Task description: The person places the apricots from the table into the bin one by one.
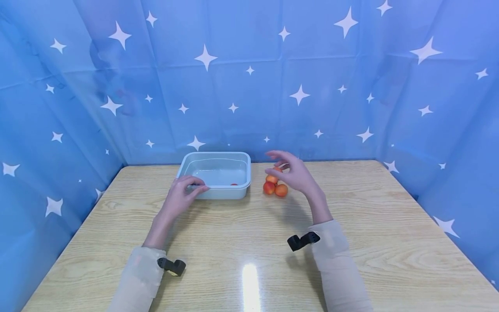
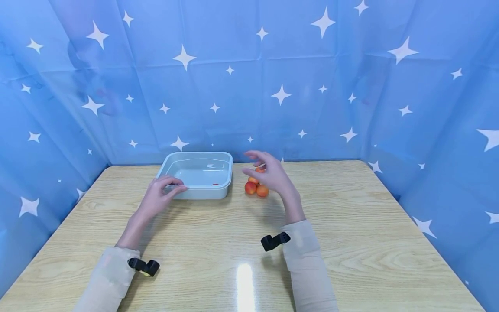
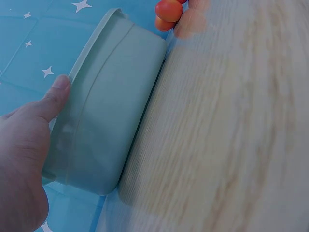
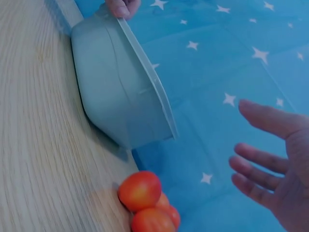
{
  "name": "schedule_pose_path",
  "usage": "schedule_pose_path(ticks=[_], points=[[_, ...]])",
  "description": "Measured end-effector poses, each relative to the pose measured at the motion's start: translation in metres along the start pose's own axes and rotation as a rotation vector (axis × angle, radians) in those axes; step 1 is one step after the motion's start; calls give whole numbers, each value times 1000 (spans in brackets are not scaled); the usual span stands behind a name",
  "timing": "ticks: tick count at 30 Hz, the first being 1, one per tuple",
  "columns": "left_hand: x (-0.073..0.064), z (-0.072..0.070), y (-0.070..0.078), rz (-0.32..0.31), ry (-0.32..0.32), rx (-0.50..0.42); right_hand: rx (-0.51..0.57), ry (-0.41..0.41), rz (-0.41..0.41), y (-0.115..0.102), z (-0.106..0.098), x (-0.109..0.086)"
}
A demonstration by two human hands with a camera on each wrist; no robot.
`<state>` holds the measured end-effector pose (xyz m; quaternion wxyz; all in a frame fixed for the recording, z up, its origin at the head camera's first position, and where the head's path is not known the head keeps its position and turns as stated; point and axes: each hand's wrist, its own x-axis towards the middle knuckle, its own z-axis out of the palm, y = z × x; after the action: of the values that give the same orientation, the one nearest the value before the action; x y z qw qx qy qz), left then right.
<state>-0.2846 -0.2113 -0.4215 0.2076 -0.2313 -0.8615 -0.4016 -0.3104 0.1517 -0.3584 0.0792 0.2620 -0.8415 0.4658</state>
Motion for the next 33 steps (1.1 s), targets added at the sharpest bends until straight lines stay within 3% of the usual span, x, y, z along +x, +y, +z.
schedule_pose_path(ticks=[18,33], points=[[0,1,-2,39,13,1,10,-58,111,34,-18,-13],[-1,0,-2,29,4,5,-22,-79,208,60,-17,-23]])
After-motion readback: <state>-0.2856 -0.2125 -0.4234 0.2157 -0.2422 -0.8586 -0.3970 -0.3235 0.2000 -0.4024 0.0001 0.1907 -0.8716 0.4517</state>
